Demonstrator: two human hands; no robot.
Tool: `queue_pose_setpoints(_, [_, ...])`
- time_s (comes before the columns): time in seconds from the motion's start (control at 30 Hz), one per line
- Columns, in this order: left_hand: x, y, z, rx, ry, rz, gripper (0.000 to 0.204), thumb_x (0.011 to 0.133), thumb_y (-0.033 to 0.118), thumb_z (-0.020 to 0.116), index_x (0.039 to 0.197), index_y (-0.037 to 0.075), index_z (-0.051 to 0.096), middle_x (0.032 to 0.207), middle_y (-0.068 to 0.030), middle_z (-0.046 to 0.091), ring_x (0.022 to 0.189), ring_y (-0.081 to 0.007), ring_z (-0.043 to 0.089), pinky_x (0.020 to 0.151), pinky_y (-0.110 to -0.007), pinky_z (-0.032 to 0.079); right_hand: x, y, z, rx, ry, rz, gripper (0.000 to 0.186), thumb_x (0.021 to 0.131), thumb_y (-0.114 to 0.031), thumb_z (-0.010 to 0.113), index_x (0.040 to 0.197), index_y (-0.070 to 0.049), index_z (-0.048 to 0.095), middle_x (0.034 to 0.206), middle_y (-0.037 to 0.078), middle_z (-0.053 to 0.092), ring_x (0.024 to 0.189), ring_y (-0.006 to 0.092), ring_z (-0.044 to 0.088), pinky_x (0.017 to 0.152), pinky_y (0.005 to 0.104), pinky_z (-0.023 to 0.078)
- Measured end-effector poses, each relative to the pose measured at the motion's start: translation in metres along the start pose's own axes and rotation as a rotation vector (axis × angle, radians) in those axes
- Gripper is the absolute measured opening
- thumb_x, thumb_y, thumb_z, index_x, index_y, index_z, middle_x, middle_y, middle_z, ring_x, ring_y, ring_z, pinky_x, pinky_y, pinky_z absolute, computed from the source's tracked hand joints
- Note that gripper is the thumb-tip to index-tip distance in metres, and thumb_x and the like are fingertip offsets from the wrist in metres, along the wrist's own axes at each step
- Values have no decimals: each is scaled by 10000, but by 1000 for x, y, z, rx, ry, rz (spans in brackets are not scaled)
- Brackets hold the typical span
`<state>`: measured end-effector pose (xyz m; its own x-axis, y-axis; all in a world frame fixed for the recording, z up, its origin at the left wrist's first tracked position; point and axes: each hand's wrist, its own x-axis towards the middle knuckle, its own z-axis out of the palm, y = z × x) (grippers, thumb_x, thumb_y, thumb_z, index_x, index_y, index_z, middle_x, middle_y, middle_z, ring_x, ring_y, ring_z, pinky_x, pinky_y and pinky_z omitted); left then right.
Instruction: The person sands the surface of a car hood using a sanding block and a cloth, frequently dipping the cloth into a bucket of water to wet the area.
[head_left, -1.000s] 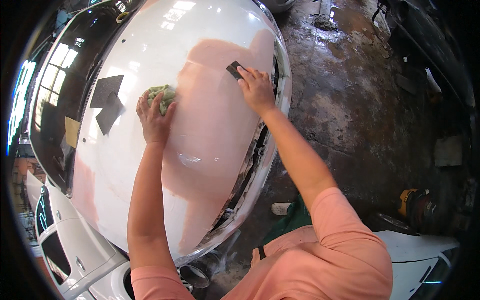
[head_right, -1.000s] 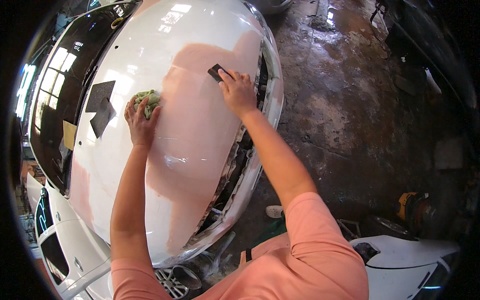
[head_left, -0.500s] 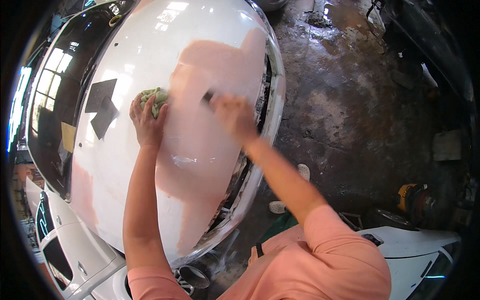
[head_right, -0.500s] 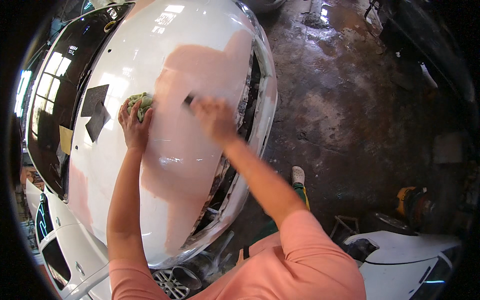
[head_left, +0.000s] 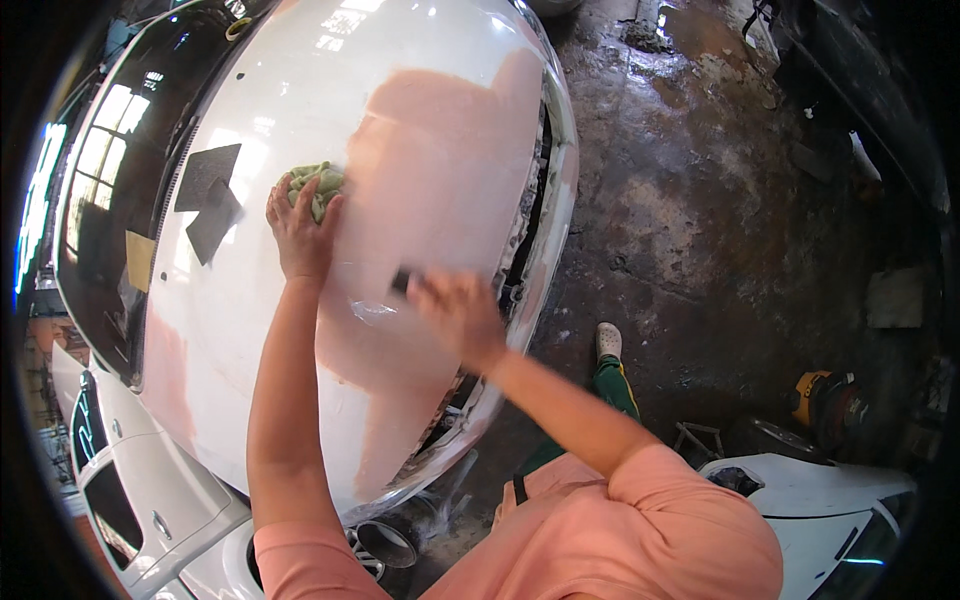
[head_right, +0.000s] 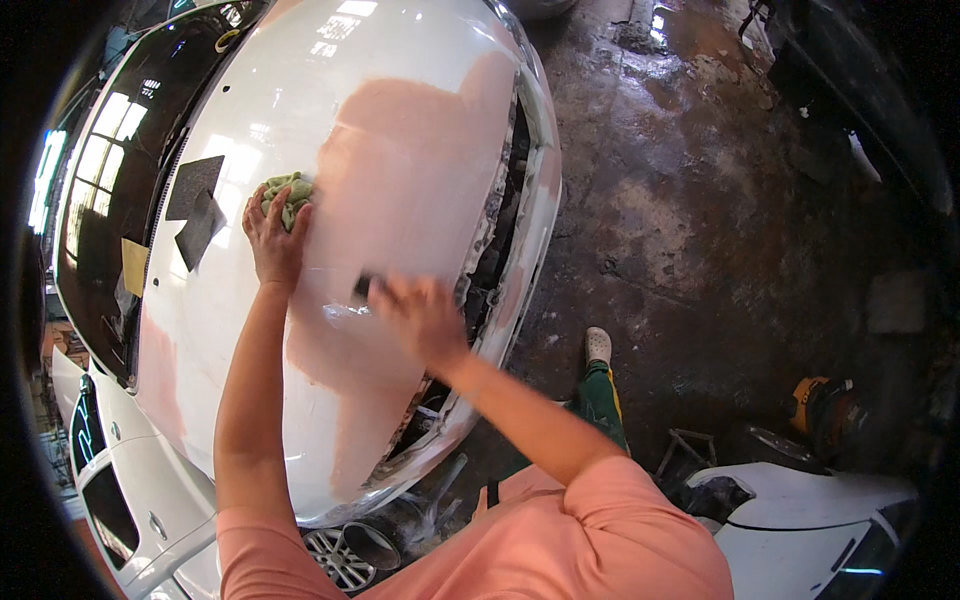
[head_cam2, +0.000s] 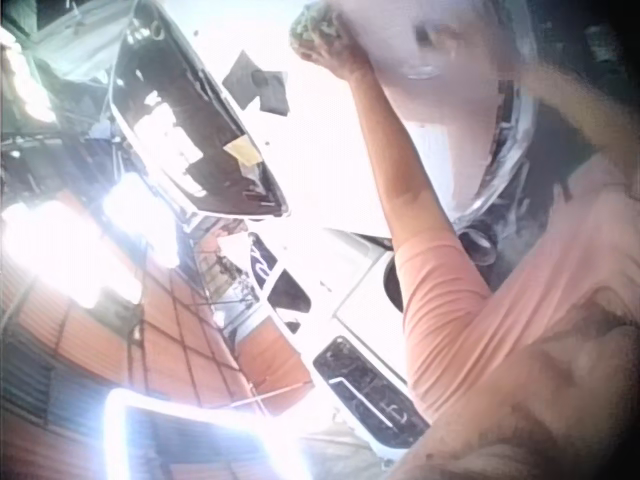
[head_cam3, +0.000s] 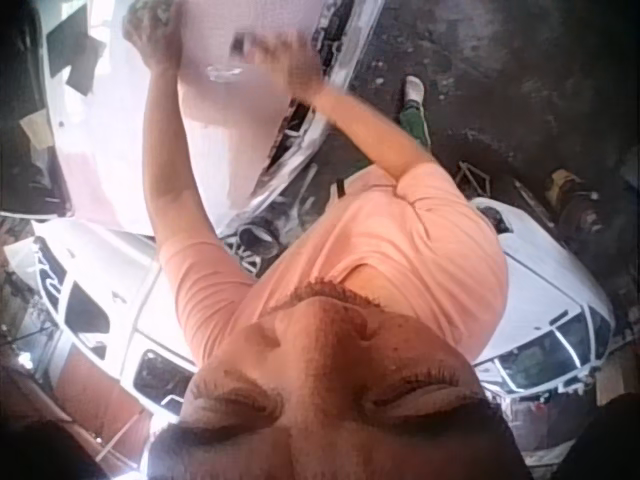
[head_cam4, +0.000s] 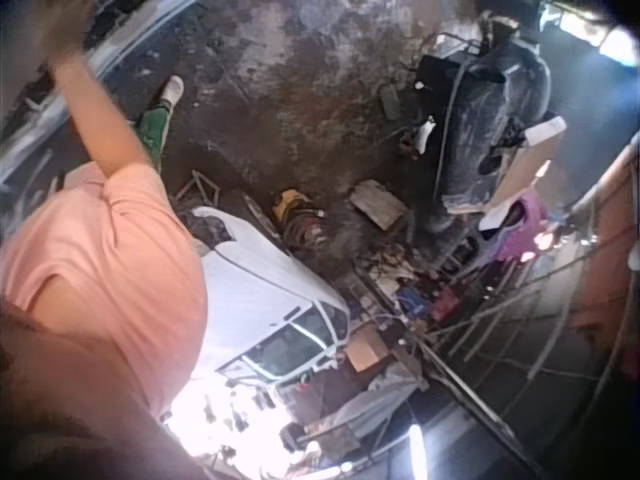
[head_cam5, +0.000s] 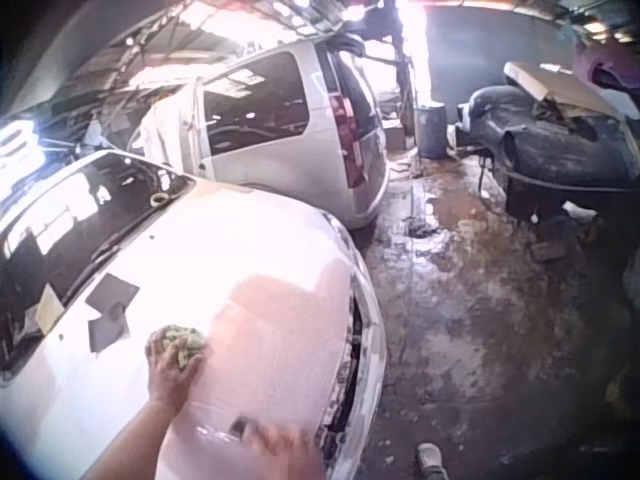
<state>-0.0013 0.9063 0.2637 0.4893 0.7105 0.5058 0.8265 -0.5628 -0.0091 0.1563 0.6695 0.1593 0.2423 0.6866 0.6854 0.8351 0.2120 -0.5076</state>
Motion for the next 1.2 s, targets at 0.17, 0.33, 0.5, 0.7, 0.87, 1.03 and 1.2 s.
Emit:
queue_pose_setpoints(0.17, [2,1,0,3,56,58,507,971,458,747,1389,183,669,1576,-167,441,1463,-477,369,1231,-565,343,40,71,-7,-66,-134,-141,299,1014,-171,597,1290,-159,712,1279,36,693,1114,285,587,949,478,491])
queue_pose_setpoints(0.33, [11,7,6,-4,45,59,502,973,461,746,1387,187,672,1573,-164,450,1474,-468,354,1229,-557,347,105,133,6,-146,107,253,300,1048,-231,561,1306,-184,707,1228,68,673,1057,367,606,903,506,492])
queue_pose_setpoints(0.5, [-2,-1,5,12,30,4,490,976,470,741,1371,184,684,1572,-164,448,1470,-467,355,1237,-558,343,-35,-11,-18,21,-83,0,388,971,-197,678,1358,-218,698,1325,67,640,1104,315,593,946,465,475])
queue_pose_setpoints(0.7, [13,10,7,25,107,85,484,976,477,734,1373,205,684,1577,-166,443,1489,-475,319,1236,-568,338,101,63,4,-139,-42,145,353,1008,-243,642,1356,-250,703,1286,27,642,1099,312,588,933,473,493])
queue_pose_setpoints(0.87, [-11,1,-2,6,83,-87,726,1012,565,654,1640,301,402,1759,-180,148,1612,-497,76,1242,-751,139,48,9,3,-53,-119,68,378,972,-229,688,1347,-259,722,1266,20,646,1131,302,583,953,467,491])
queue_pose_setpoints(1.03, [-100,-57,-63,38,98,-370,708,1086,489,560,1665,138,356,1747,-285,141,1606,-514,95,1296,-611,117,-64,32,-48,78,-177,-204,457,890,-154,719,1339,-237,733,1378,10,633,1111,261,562,969,411,453])
queue_pose_setpoints(1.2, [-253,-28,-109,170,-12,-613,626,1106,382,533,1634,74,398,1730,-277,195,1602,-499,128,1300,-594,168,54,-26,-2,51,-266,-357,440,922,-162,669,1354,-239,699,1287,20,650,1054,288,595,941,438,482])
